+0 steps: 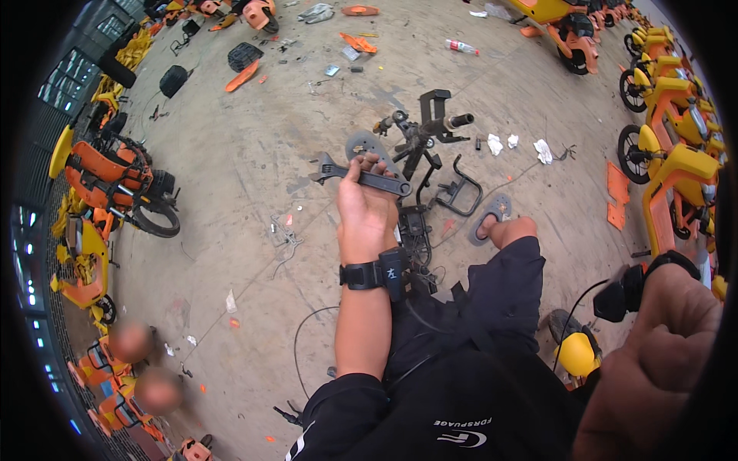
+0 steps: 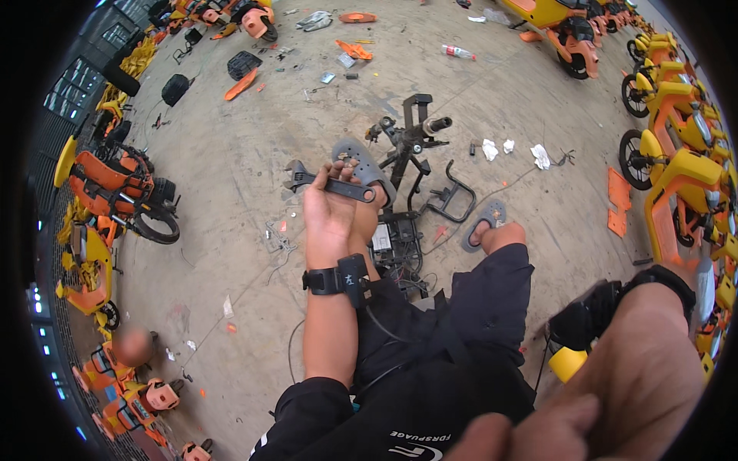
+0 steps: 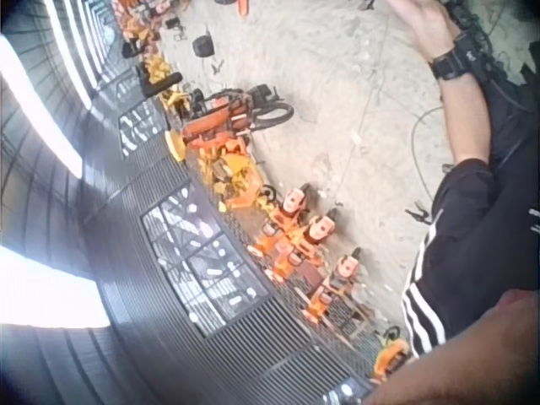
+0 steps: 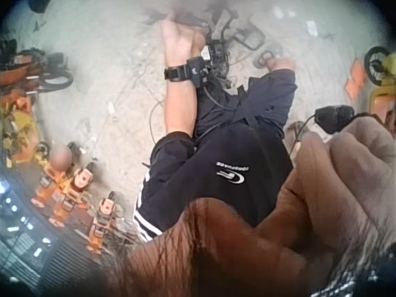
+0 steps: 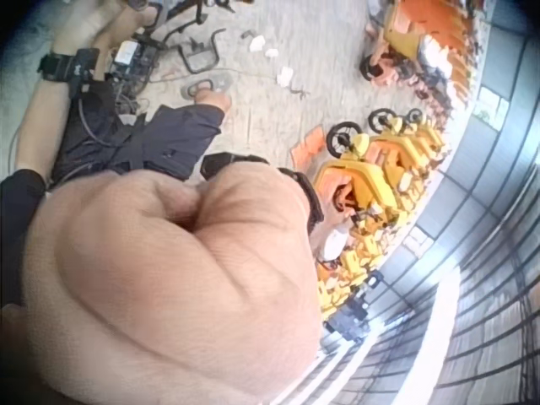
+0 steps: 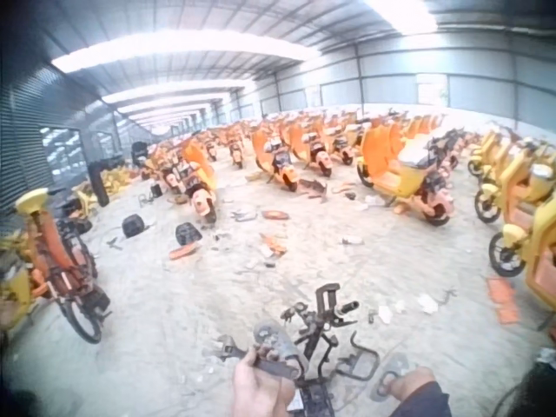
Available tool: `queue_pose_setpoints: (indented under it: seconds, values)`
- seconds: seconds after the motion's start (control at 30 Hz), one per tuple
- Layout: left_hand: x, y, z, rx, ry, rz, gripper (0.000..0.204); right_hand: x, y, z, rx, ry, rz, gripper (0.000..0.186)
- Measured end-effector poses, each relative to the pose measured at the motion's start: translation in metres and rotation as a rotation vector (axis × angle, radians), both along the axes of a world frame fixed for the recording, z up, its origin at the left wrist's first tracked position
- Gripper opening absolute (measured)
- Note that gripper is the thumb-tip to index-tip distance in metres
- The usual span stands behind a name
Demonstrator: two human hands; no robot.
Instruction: The person assembles components on a scooter frame, using an adjustable wrench to secure parts and placing rings onto a cylindrical shaft.
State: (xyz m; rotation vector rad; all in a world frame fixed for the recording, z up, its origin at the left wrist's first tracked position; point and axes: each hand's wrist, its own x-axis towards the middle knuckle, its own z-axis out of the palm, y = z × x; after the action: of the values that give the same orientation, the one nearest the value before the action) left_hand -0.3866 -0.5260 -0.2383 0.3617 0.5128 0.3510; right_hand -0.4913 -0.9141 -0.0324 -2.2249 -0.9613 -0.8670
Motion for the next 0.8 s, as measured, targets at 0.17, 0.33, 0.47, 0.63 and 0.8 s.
queue_pose_setpoints:
  seconds: [0.17,0.33,0.47,0.63,0.8]
  values:
    - [-0.004,0.005,-0.007,0.028,0.02,-0.01,0.021,-0.001,0.008,-0.005,-0.004,0.012,0.028,0.028]
    - [0.002,-0.002,-0.005,0.011,0.012,-0.007,0.021,0.001,0.021,-0.006,-0.026,0.008,0.055,0.028]
    - [-0.004,0.013,-0.005,-0.014,0.026,0.026,0.02,0.003,0.028,-0.011,-0.012,0.025,0.075,0.028]
    - [-0.001,-0.001,-0.001,-0.006,0.034,0.022,0.02,-0.001,0.0,-0.004,-0.01,0.025,0.019,0.028]
    - [0.001,0.001,-0.007,-0.023,-0.023,-0.04,0.023,0.001,0.02,0.0,-0.041,0.02,0.06,0.028]
